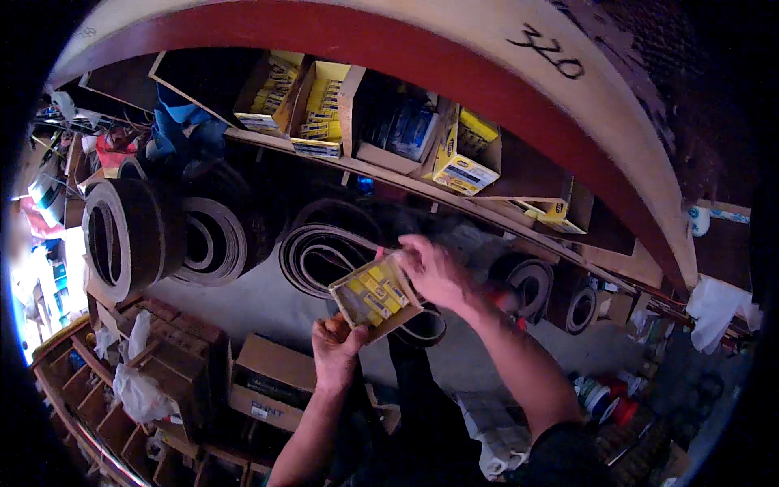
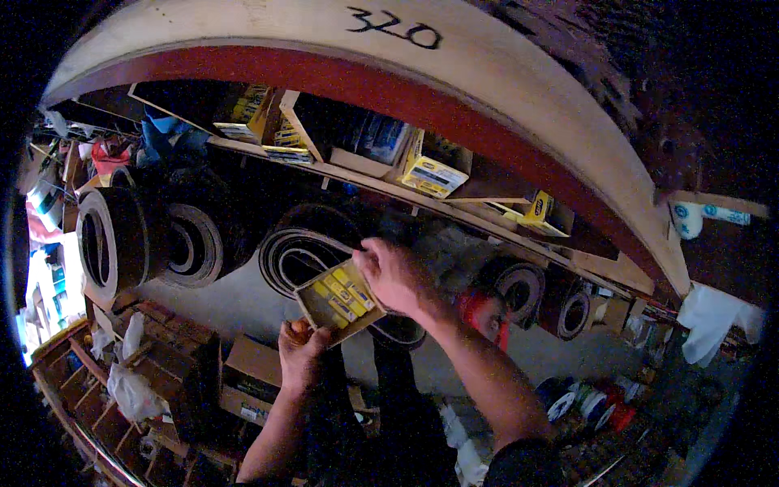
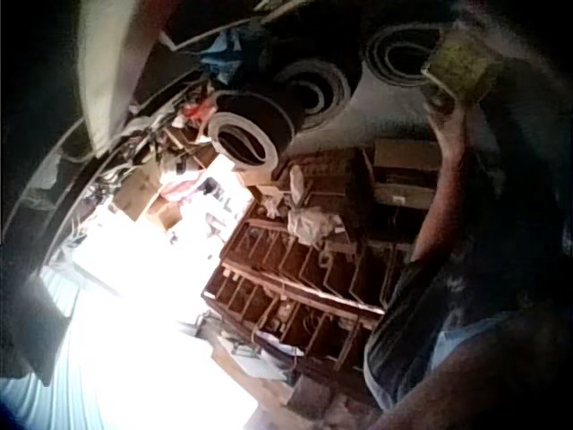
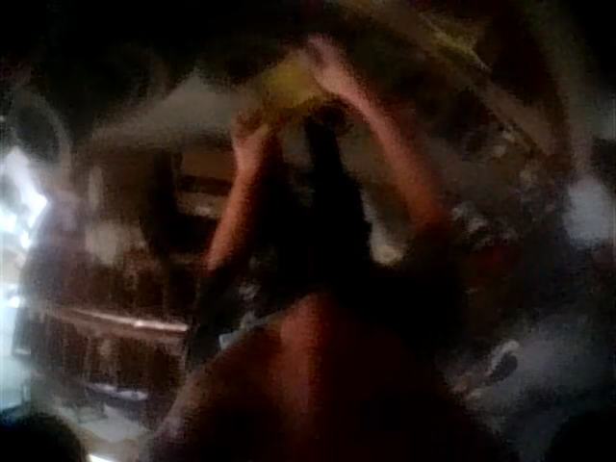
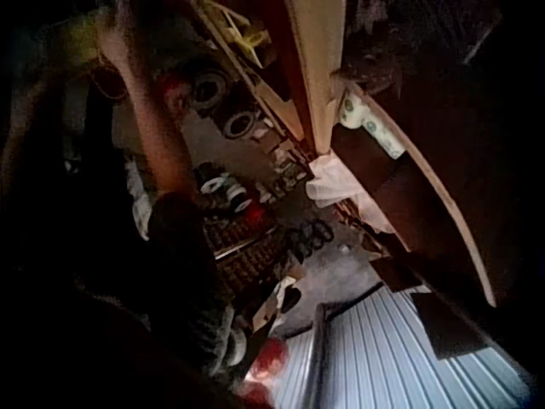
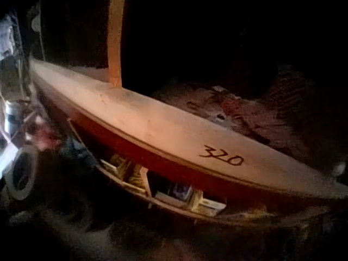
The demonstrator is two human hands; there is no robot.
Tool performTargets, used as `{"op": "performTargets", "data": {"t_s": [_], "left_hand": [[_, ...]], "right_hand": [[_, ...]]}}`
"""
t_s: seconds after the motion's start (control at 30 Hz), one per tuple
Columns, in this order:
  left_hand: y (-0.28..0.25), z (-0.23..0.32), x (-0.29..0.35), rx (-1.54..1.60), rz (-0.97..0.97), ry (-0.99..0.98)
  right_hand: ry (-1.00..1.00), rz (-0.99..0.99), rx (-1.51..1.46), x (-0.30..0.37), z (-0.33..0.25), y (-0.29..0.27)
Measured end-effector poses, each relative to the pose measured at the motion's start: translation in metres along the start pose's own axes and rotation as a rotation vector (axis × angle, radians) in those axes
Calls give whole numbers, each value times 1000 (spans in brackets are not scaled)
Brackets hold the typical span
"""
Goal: The person sorts through small yellow boxes and blue packages on a cluttered wooden shelf. They pick up items, inspect them, and place them back into the shelf compartments, occasionally moving boxes to access items behind them.
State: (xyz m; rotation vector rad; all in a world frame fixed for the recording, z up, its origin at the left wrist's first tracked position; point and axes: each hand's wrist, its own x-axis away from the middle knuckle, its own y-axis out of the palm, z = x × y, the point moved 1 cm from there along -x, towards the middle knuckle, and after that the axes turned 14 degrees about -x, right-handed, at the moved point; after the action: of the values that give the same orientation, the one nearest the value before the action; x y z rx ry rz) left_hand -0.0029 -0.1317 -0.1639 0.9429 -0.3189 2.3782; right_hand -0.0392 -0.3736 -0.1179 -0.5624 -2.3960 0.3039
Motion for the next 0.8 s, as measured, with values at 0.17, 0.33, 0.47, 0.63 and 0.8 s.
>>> {"op": "performTargets", "data": {"t_s": [0.17, 0.33, 0.47, 0.63, 0.8], "left_hand": [[-28, 2, -3, -71, 71, -48], [-49, -12, 0, -134, 117, -94], [-44, 6, 1, -153, 103, -154], [-53, -19, -2, -170, 149, -122], [-18, -3, -9, -140, 12, -119]], "right_hand": [[-176, 383, 225, -116, 34, -1], [79, 424, 288, -224, 34, -14], [-68, 600, 541, -273, 72, -16], [-109, 715, 587, -307, 103, -11], [-275, 837, 118, -270, 160, -90]]}}
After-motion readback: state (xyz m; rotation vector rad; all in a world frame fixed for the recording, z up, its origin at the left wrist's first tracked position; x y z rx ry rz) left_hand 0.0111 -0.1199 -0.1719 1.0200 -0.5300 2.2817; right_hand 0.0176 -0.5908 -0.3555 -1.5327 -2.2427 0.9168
